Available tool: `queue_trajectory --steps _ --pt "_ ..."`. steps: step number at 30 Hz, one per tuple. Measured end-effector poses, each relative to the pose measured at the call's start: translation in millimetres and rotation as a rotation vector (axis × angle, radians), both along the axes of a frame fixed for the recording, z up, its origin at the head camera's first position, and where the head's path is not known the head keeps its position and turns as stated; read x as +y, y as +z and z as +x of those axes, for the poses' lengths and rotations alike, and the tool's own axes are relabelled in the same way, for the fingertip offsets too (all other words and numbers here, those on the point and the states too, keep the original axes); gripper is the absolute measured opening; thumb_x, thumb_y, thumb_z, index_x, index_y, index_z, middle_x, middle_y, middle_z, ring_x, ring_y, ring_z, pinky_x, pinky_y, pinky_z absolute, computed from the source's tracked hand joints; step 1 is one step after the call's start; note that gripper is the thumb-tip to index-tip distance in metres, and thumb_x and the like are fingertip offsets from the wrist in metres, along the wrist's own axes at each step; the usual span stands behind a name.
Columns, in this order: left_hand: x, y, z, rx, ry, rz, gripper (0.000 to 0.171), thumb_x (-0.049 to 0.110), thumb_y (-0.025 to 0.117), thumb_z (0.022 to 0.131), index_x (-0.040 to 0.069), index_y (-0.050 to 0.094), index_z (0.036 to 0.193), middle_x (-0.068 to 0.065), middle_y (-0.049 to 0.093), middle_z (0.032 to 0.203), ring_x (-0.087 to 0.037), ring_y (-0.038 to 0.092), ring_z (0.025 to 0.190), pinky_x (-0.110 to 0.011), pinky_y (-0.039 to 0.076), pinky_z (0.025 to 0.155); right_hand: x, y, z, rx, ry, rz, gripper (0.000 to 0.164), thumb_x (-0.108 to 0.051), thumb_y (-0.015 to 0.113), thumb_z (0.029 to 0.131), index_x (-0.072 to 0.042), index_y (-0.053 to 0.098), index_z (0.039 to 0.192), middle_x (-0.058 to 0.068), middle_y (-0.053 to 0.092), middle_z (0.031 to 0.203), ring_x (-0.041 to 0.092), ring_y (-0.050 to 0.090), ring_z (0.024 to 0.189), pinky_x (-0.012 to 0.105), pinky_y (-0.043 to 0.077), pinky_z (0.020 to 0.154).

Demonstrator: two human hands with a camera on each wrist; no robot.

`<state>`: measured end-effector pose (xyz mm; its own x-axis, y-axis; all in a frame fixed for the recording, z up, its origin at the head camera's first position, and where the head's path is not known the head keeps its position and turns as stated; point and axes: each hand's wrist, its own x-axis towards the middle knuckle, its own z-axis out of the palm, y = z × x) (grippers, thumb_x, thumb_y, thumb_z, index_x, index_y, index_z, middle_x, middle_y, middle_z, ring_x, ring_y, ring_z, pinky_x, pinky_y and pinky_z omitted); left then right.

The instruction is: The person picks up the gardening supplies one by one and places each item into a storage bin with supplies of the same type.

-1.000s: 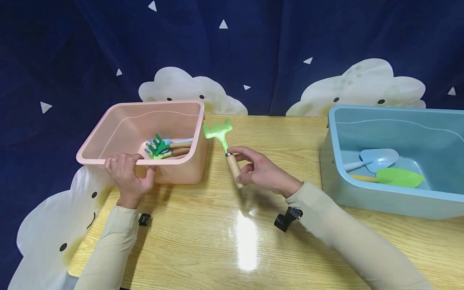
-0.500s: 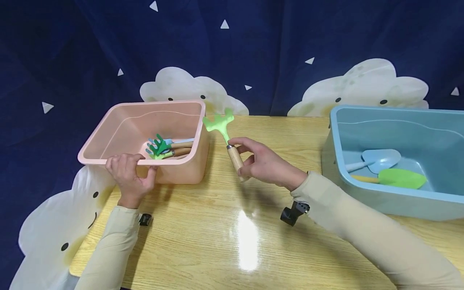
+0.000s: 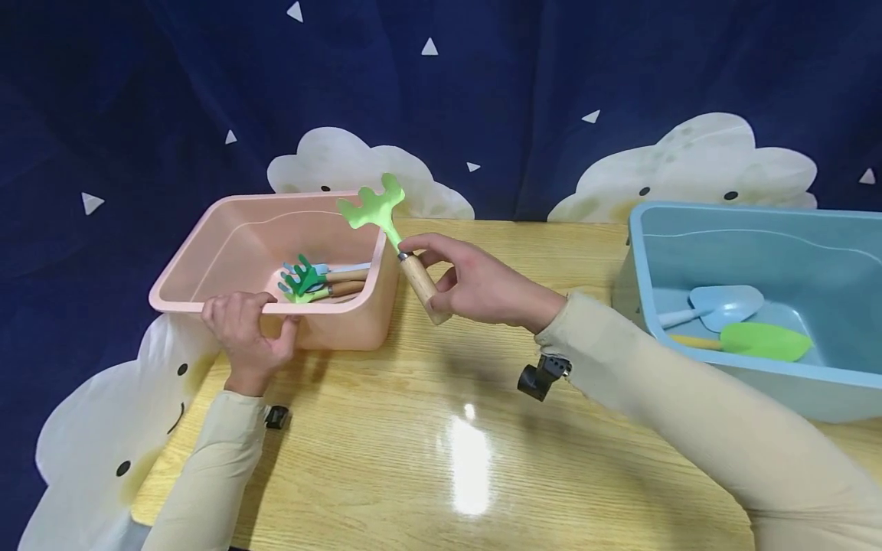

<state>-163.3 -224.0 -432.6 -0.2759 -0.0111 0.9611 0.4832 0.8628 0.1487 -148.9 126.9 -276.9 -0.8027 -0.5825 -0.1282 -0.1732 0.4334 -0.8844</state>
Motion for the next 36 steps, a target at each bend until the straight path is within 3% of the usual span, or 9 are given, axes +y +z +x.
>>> queue_trajectory --steps 6,13,25,36 --pt "2.3 -0.8 -1.2 -0.009 -0.005 -0.005 0.038 0.039 0.063 0.073 0.002 0.063 0.080 -0.014 0.053 0.069 -0.037 0.044 0.074 -0.052 0.027 0.085 -5.2 14.2 -8.1 0.055 0.046 0.067 0.076 0.006 0.062 0.083 -0.030 0.041 0.146 0.006 0.052 0.141 0.024 0.068 0.095 0.036 0.058 0.078" --pt "2.6 -1.2 -1.5 -0.007 0.000 -0.006 0.037 0.039 0.062 0.073 0.002 0.062 0.080 -0.014 0.054 0.070 -0.037 0.044 0.075 -0.052 0.027 0.085 -6.2 20.2 -23.3 0.124 0.103 0.068 0.073 0.009 0.061 0.082 -0.027 0.045 0.143 0.006 0.057 0.137 0.023 0.069 0.087 0.035 0.057 0.074" --pt "-0.1 -3.2 -1.7 0.018 0.002 0.026 0.040 0.042 0.062 0.074 0.002 0.062 0.078 -0.014 0.051 0.068 -0.037 0.044 0.073 -0.052 0.028 0.088 -27.3 37.8 -55.3 0.172 0.169 0.188 0.078 0.011 0.057 0.078 -0.029 0.044 0.145 0.005 0.053 0.144 0.022 0.070 0.090 0.036 0.055 0.080" --pt "0.1 -3.6 -4.0 0.029 0.002 0.034 0.042 0.044 0.061 0.075 0.002 0.062 0.079 -0.014 0.051 0.068 -0.037 0.041 0.071 -0.052 0.027 0.087 -66.5 49.6 -68.9 0.222 0.260 0.145 0.073 0.014 0.054 0.076 -0.021 0.051 0.140 0.006 0.061 0.132 0.027 0.067 0.086 0.032 0.055 0.076"
